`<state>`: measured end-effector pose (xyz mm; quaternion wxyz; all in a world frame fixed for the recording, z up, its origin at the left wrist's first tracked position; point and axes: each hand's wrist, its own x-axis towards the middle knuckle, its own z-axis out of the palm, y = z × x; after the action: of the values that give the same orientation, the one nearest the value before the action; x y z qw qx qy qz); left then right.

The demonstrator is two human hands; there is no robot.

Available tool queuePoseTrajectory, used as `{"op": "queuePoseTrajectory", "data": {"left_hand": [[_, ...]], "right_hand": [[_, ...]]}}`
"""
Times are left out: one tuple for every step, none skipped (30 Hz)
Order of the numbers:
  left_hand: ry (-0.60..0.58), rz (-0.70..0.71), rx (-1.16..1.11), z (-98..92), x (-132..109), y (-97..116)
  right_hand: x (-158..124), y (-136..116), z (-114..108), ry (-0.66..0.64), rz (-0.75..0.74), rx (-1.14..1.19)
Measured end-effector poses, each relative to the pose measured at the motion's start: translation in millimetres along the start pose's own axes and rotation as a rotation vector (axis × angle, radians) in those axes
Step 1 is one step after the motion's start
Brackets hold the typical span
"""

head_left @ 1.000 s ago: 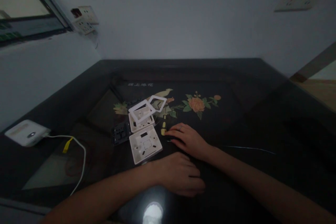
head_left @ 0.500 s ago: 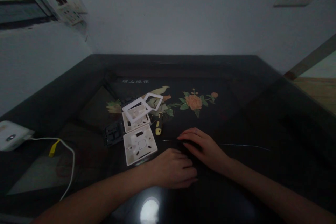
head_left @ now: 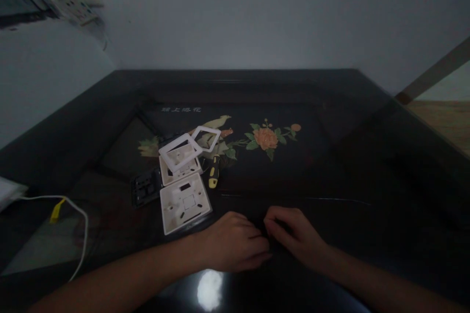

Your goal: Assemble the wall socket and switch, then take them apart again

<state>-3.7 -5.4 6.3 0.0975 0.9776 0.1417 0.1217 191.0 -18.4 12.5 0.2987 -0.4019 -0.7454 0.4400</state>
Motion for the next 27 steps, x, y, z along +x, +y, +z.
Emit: {"op": "queuePoseTrajectory", "data": {"left_hand": [[-0.007, 0.0, -0.002, 0.8, 0.0, 0.1], [-0.013, 0.0, -0.003, 1.3, 0.0, 0.3], [-0.018, -0.001, -0.002, 1.5, 0.0, 0.4], [-0.023, 0.001, -0.002, 1.4, 0.1, 0.6], [-0.028, 0.0, -0.001, 1.0, 0.2, 0.8], [-0.033, -0.001, 0.0, 0.4, 0.3, 0.9], [-0.036, -0.003, 0.0, -0.3, 0.3, 1.0], [-0.039, -0.006, 0.001, -1.0, 0.3, 1.0], [-0.042, -0.007, -0.001, -1.6, 0.3, 1.0], [-0.043, -0.008, -0.003, -2.0, 0.3, 0.9], [-0.043, -0.008, -0.006, -2.3, 0.3, 0.8], [-0.043, -0.009, -0.008, -2.4, 0.2, 0.7], [-0.042, -0.01, -0.009, -2.4, 0.2, 0.6], [-0.042, -0.011, -0.01, -2.2, 0.2, 0.6], [-0.042, -0.012, -0.01, -2.0, 0.2, 0.6], [-0.044, -0.013, -0.009, -1.6, 0.2, 0.7], [-0.045, -0.013, -0.008, -1.3, 0.1, 0.8], [-0.047, -0.012, -0.006, -1.0, 0.1, 0.9], [-0.049, -0.01, -0.004, -0.7, 0.0, 1.0], [-0.051, -0.008, -0.001, -0.6, -0.1, 1.1], [-0.052, -0.006, 0.002, -0.7, -0.1, 1.2], [-0.052, -0.003, 0.005, -0.8, -0.2, 1.2], [-0.052, -0.001, 0.008, -1.0, -0.3, 1.3], [-0.051, -0.001, 0.01, -1.2, -0.5, 1.3], [-0.049, 0.0, 0.013, -1.2, -0.6, 1.4], [-0.045, 0.0, 0.015, -1.1, -0.8, 1.4], [-0.04, 0.0, 0.016, -0.9, -1.0, 1.5]], "right_hand": [[0.1, -0.3, 0.0, -0.006, 0.008, 0.0], [0.2, -0.5, 0.1, -0.011, 0.013, -0.001], [0.2, -0.5, 0.1, -0.016, 0.016, -0.004], [0.2, -0.4, 0.2, -0.02, 0.017, -0.01], [0.0, 0.0, 0.4, -0.021, 0.017, -0.018], [-0.2, 0.5, 0.6, -0.023, 0.014, -0.028], [-0.5, 1.3, 1.0, -0.025, 0.008, -0.039], [-0.9, 2.1, 1.4, -0.03, 0.0, -0.05], [-1.4, 2.9, 1.9, -0.036, -0.01, -0.06], [-1.9, 3.5, 2.4, -0.045, -0.022, -0.069], [-2.4, 4.0, 2.9, -0.057, -0.035, -0.077], [-2.8, 4.3, 3.3, -0.069, -0.049, -0.084], [-3.1, 4.3, 3.6, -0.081, -0.062, -0.091], [-3.4, 4.2, 3.8, -0.092, -0.074, -0.099], [-3.7, 4.0, 3.9, -0.1, -0.084, -0.108], [-3.9, 3.9, 3.8, -0.105, -0.091, -0.117], [-4.0, 3.9, 3.7, -0.108, -0.097, -0.127], [-4.2, 4.0, 3.5, -0.111, -0.102, -0.135], [-4.3, 4.4, 3.2, -0.112, -0.108, -0.142], [-4.3, 4.9, 3.0, -0.114, -0.113, -0.147], [-4.2, 5.5, 2.9, -0.117, -0.119, -0.15], [-4.1, 6.0, 2.8, -0.12, -0.125, -0.153], [-4.0, 6.5, 2.8, -0.122, -0.128, -0.154], [-3.9, 6.8, 2.9, -0.123, -0.13, -0.155], [-3.7, 6.9, 3.0, -0.122, -0.13, -0.156], [-3.6, 6.9, 3.1, -0.119, -0.13, -0.156], [-3.5, 6.9, 3.2, -0.115, -0.129, -0.157]]}}
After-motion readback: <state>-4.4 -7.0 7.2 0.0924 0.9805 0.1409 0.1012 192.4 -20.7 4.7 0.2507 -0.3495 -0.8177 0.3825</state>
